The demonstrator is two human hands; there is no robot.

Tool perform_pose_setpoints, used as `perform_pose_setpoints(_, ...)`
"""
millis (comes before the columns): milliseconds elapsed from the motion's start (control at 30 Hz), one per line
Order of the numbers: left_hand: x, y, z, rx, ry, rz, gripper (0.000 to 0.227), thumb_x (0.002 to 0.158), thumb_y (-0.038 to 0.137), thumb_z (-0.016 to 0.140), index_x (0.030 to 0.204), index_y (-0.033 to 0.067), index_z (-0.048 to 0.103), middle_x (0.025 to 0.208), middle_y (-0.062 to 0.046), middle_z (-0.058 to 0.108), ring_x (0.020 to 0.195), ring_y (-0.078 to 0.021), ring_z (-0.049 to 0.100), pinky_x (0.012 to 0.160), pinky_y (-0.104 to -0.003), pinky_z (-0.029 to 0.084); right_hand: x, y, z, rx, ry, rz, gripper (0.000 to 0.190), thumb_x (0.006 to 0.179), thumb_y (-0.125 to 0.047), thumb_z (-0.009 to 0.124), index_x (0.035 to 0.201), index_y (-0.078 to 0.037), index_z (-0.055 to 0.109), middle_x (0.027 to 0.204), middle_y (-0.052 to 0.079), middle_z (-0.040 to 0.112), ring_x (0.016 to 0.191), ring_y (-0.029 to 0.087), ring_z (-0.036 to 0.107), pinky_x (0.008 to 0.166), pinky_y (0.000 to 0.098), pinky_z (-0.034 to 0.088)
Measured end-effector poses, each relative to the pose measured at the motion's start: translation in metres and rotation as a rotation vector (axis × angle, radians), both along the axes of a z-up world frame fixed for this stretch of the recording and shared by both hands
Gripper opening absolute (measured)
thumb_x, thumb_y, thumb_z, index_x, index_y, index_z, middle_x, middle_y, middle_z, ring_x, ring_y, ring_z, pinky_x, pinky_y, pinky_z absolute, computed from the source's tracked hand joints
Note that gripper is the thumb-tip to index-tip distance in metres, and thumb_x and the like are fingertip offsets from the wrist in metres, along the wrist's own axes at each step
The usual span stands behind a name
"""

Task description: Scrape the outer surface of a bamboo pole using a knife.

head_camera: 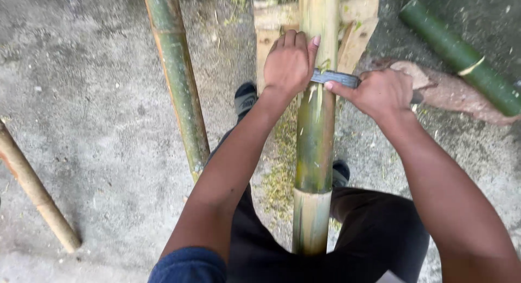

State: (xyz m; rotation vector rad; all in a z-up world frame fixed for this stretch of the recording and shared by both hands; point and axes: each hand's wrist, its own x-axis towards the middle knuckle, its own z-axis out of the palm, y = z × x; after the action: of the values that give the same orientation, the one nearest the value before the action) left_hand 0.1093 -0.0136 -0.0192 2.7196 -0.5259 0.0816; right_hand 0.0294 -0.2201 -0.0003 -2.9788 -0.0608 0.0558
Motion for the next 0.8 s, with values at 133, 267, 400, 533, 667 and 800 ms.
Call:
perform_pose_setpoints(133,-0.008,-0.001,0.016,0.097,0.03,-0.055,0.053,0.111,0.04,0.032,0.115,-0.0043,0.062,0.113,-0.022,0.064,0.103,-0.0362,0.065,0.095,-0.045,0.053,-0.019,-0.002,-0.006,-0.037,0.211,-0.059,0.091,0.086,-0.095,0.047,0.051,-0.013,0.059,0.043,-0.003,0.039,0.036,0.016,0.038,0.039,0.0374,0.028)
perform_pose_setpoints(267,-0.074,0.009,0.006,0.188,-0.056,-0.107,0.055,0.108,0.038,0.033,0.126,-0.0089,0.056,0.12,-0.027,0.061,0.107,-0.0377,0.065,0.096,-0.044,0.053,-0.068,0.008,0.012,-0.035,0.271,-0.022,0.084,0.075,-0.092,0.053,0.055,-0.012,0.069,0.042,0.004,0.053,0.036,0.022,0.053,0.042,0.037,0.036)
perform_pose_setpoints(400,-0.109,0.012,0.011,-0.025,0.025,-0.011,0.06,0.109,0.041,0.034,0.135,-0.0093,0.053,0.123,-0.026,0.061,0.112,-0.0405,0.064,0.096,-0.045,0.052,-0.087,0.013,0.024,-0.055,0.212,0.006,0.083,0.068,-0.094,0.056,0.057,-0.013,0.07,0.041,0.005,0.054,0.039,0.023,0.058,0.043,0.0366,0.044)
perform_pose_setpoints(533,-0.105,0.007,0.019,-0.02,0.183,0.031,0.058,0.109,0.041,0.034,0.133,-0.0082,0.054,0.122,-0.025,0.061,0.11,-0.0405,0.064,0.094,-0.045,0.053,-0.08,0.01,0.021,-0.036,0.365,0.013,0.084,0.069,-0.094,0.056,0.052,-0.013,0.07,0.039,0.005,0.055,0.04,0.023,0.059,0.043,0.0381,0.044)
perform_pose_setpoints(667,-0.095,0.007,0.016,-0.01,0.063,0.003,0.057,0.109,0.041,0.035,0.129,-0.0089,0.056,0.12,-0.025,0.061,0.106,-0.0411,0.064,0.09,-0.045,0.054,-0.076,0.007,0.01,-0.028,0.253,0.02,0.084,0.067,-0.096,0.052,0.058,-0.015,0.07,0.042,0.004,0.054,0.041,0.022,0.059,0.043,0.037,0.044)
perform_pose_setpoints(800,-0.086,0.005,0.024,0.012,0.109,0.017,0.049,0.11,0.039,0.036,0.116,-0.0037,0.06,0.111,-0.023,0.062,0.104,-0.0391,0.065,0.09,-0.045,0.055,-0.064,0.008,0.017,-0.05,0.332,0.007,0.088,0.07,-0.098,0.049,0.058,-0.015,0.072,0.043,0.004,0.056,0.044,0.021,0.061,0.046,0.0377,0.044)
